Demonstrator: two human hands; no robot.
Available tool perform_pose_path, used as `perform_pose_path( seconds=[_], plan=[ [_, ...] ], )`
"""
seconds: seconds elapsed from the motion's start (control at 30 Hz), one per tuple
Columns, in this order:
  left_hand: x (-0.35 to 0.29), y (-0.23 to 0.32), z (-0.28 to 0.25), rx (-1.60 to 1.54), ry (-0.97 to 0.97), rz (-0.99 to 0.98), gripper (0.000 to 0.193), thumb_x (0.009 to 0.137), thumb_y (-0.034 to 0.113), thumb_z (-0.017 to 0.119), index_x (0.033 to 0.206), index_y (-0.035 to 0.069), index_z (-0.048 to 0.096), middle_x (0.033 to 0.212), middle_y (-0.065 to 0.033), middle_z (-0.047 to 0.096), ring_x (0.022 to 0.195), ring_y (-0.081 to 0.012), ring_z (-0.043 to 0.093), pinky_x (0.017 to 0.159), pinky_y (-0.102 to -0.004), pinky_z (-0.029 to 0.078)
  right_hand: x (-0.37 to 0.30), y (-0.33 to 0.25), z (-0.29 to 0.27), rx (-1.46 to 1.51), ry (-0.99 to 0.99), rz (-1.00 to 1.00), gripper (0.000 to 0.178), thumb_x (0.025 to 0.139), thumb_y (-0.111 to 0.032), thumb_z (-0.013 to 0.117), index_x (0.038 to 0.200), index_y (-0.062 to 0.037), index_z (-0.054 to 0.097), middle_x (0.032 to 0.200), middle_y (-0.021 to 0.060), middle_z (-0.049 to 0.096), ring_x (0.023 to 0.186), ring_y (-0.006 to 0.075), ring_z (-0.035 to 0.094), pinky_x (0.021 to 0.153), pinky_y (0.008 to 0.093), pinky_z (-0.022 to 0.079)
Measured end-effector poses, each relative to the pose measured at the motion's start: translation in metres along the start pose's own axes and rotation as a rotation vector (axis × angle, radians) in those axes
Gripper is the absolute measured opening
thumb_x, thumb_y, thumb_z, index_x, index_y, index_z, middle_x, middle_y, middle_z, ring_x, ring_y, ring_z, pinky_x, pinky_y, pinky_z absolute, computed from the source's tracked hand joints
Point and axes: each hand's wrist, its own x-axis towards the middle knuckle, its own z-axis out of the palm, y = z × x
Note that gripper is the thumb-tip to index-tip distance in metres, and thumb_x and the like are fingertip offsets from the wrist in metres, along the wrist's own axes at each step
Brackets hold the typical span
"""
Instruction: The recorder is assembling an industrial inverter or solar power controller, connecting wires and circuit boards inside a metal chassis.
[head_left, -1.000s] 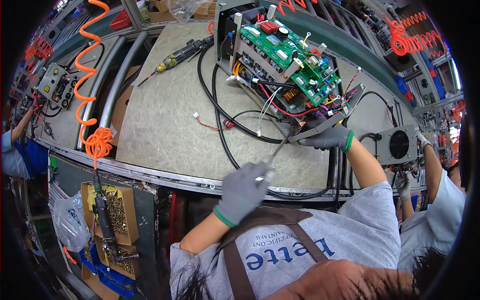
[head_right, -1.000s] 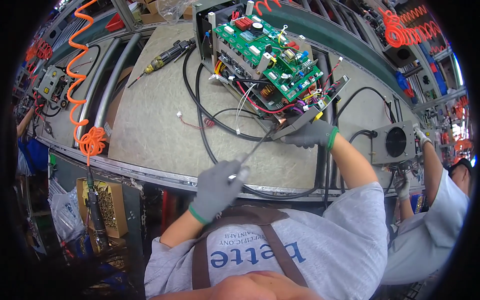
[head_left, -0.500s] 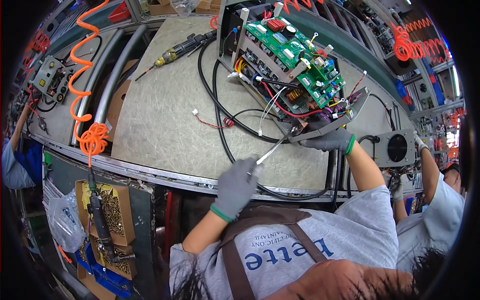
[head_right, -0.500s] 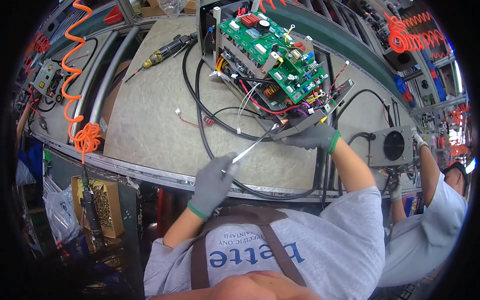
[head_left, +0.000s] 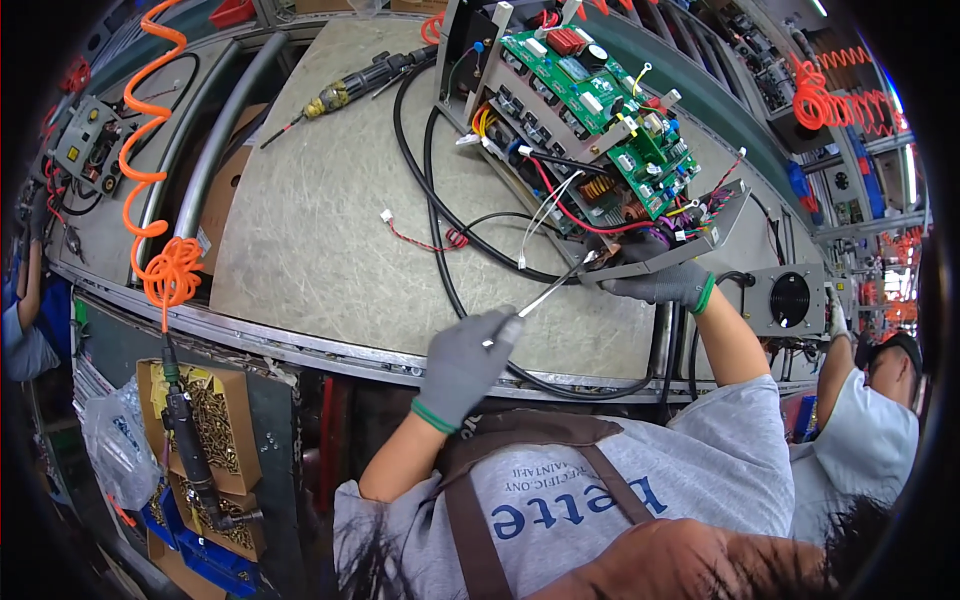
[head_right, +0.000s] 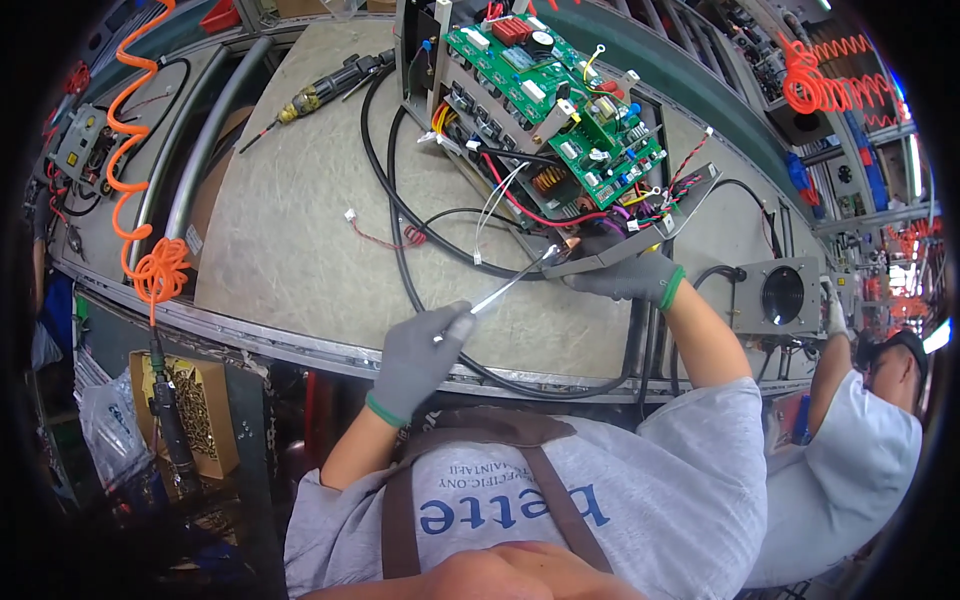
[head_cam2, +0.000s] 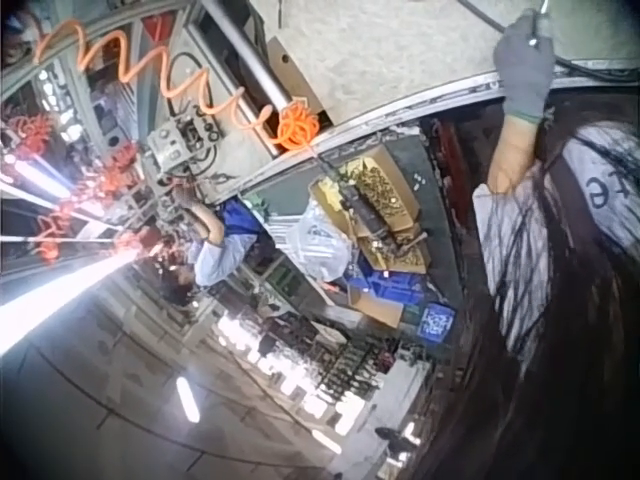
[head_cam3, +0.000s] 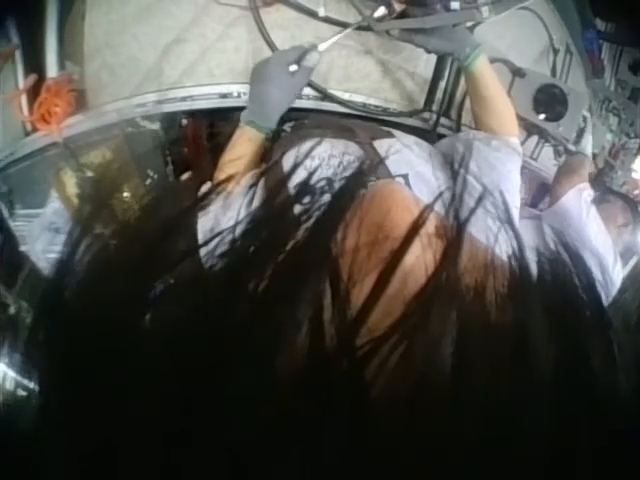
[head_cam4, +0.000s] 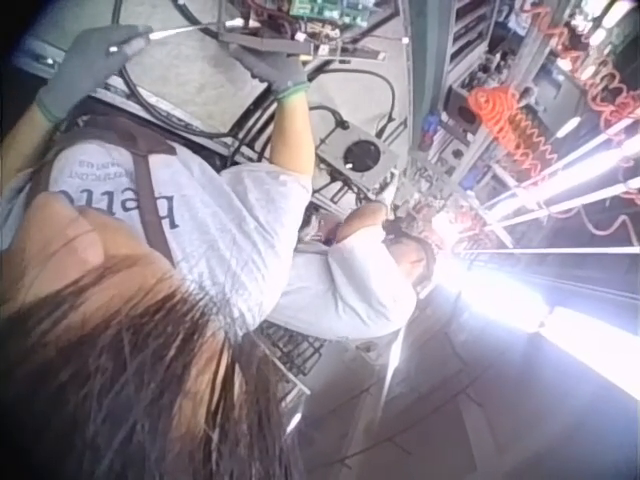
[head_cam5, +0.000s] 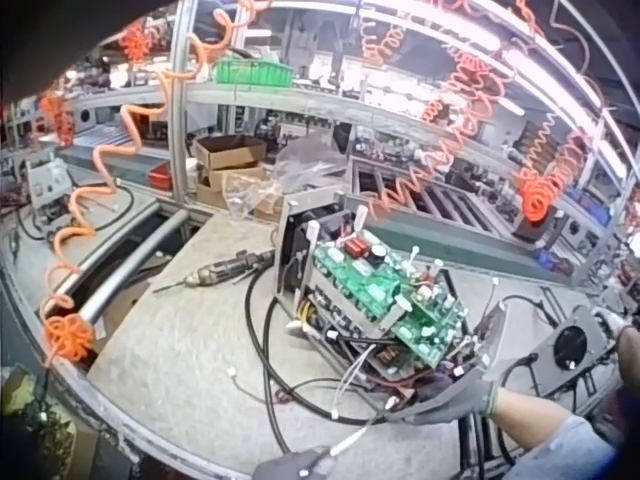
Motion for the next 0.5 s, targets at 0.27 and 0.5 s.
perform_pose_path(
  seconds=[0.27,0.5],
  plan=[
    [0.002,0.002,0.003,-0.054,0.113,0.061,0.028,0.086,0.031,0.065,0.109,0.015,0.068,0.069,-0.0053,0.059,0.054,-0.0219,0.059,0.050,-0.0332,0.046,0.000,0.004,0.002,-0.146,0.080,-0.180,0.033,0.081,-0.028,0.064,0.107,-0.0069,0.060,0.079,0.0036,0.058,0.062,0.0112,0.056,0.053,0.0271,0.046],
    [0.006,-0.017,0.003,-0.288,-0.054,-0.378,0.026,0.087,0.032,0.063,0.106,0.015,0.067,0.073,-0.0062,0.061,0.057,-0.0278,0.061,0.055,-0.0384,0.050,0.000,-0.003,-0.001,0.008,-0.044,0.070,0.032,0.081,-0.027,0.064,0.103,-0.0043,0.061,0.085,0.0095,0.058,0.077,0.0183,0.056,0.067,0.0333,0.047]
  ],
)
